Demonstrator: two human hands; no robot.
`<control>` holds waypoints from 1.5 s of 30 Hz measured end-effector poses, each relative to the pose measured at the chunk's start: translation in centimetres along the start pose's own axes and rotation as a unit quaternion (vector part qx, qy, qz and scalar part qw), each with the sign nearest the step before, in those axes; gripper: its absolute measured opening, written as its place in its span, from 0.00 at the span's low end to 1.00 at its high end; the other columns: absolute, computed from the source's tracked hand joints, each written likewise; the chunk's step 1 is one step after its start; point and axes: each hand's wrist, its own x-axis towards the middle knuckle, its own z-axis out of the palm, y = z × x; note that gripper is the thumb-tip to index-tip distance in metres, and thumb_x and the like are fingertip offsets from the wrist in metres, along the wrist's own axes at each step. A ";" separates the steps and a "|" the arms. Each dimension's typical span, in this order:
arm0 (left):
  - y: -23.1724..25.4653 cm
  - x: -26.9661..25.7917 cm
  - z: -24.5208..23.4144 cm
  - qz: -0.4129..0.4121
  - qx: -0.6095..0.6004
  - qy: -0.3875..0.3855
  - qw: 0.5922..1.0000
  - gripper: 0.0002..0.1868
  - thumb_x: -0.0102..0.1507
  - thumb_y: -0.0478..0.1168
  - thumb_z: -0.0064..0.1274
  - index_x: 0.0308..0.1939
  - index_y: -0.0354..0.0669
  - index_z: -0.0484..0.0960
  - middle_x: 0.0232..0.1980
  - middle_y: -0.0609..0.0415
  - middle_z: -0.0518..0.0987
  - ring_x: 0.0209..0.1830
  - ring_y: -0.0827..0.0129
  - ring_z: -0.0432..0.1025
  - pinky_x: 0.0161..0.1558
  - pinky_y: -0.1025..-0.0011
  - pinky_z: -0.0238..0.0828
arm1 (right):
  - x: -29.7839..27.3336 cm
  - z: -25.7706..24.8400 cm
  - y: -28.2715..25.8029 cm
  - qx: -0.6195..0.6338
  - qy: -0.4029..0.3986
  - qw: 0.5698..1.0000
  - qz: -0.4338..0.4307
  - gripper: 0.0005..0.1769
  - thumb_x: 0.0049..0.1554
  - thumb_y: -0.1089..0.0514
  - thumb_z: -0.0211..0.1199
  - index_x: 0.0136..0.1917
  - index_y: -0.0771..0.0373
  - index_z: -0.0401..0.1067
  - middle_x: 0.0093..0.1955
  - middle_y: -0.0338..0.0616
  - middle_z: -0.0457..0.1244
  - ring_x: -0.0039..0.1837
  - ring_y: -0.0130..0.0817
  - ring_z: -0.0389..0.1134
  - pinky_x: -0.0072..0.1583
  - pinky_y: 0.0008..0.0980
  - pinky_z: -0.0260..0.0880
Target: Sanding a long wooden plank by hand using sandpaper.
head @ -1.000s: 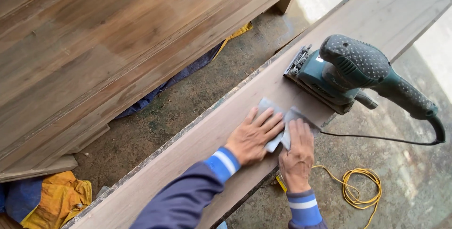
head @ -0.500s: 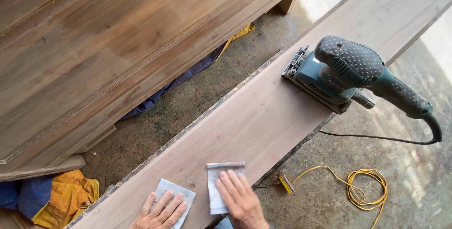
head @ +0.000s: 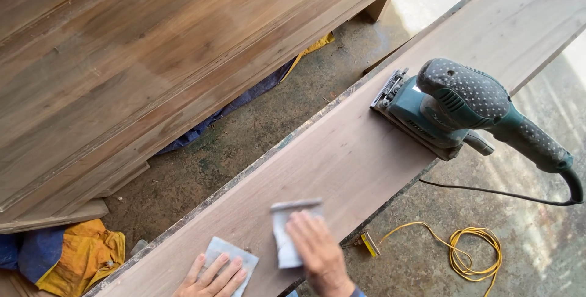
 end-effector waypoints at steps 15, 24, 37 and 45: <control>3.2 29.2 -1.1 0.049 -0.074 -0.108 0.990 0.42 0.59 0.50 0.48 0.78 0.49 0.60 0.81 0.52 0.58 0.82 0.59 0.50 0.78 0.48 0.38 | 2.4 -5.2 14.7 -0.139 0.055 0.962 0.227 0.32 0.52 0.73 0.53 0.70 0.67 0.71 0.74 0.58 0.63 0.77 0.57 0.61 0.77 0.46 0.58; -2.8 -8.5 -5.7 0.038 0.011 0.021 0.999 0.28 0.73 0.51 0.30 0.77 0.50 0.59 0.81 0.52 0.56 0.82 0.62 0.49 0.79 0.45 0.32 | -5.5 6.2 -11.3 0.083 -0.067 0.992 -0.074 0.26 0.57 0.65 0.63 0.69 0.68 0.69 0.71 0.59 0.64 0.73 0.52 0.64 0.73 0.50 0.64; -3.0 -9.2 -6.5 -0.001 -0.027 -0.040 0.999 0.34 0.69 0.60 0.29 0.78 0.57 0.55 0.81 0.56 0.52 0.81 0.63 0.44 0.78 0.48 0.29 | 2.9 2.4 -4.5 -0.061 0.036 0.992 0.108 0.22 0.57 0.71 0.57 0.65 0.68 0.72 0.65 0.59 0.67 0.71 0.51 0.67 0.74 0.45 0.69; -2.6 -8.2 -8.3 -0.001 -0.053 -0.045 0.998 0.36 0.67 0.60 0.33 0.78 0.56 0.55 0.81 0.56 0.53 0.80 0.62 0.46 0.77 0.49 0.27 | 4.3 3.1 -1.3 0.063 0.024 0.998 -0.021 0.22 0.58 0.64 0.66 0.66 0.65 0.71 0.64 0.51 0.66 0.67 0.44 0.68 0.69 0.41 0.70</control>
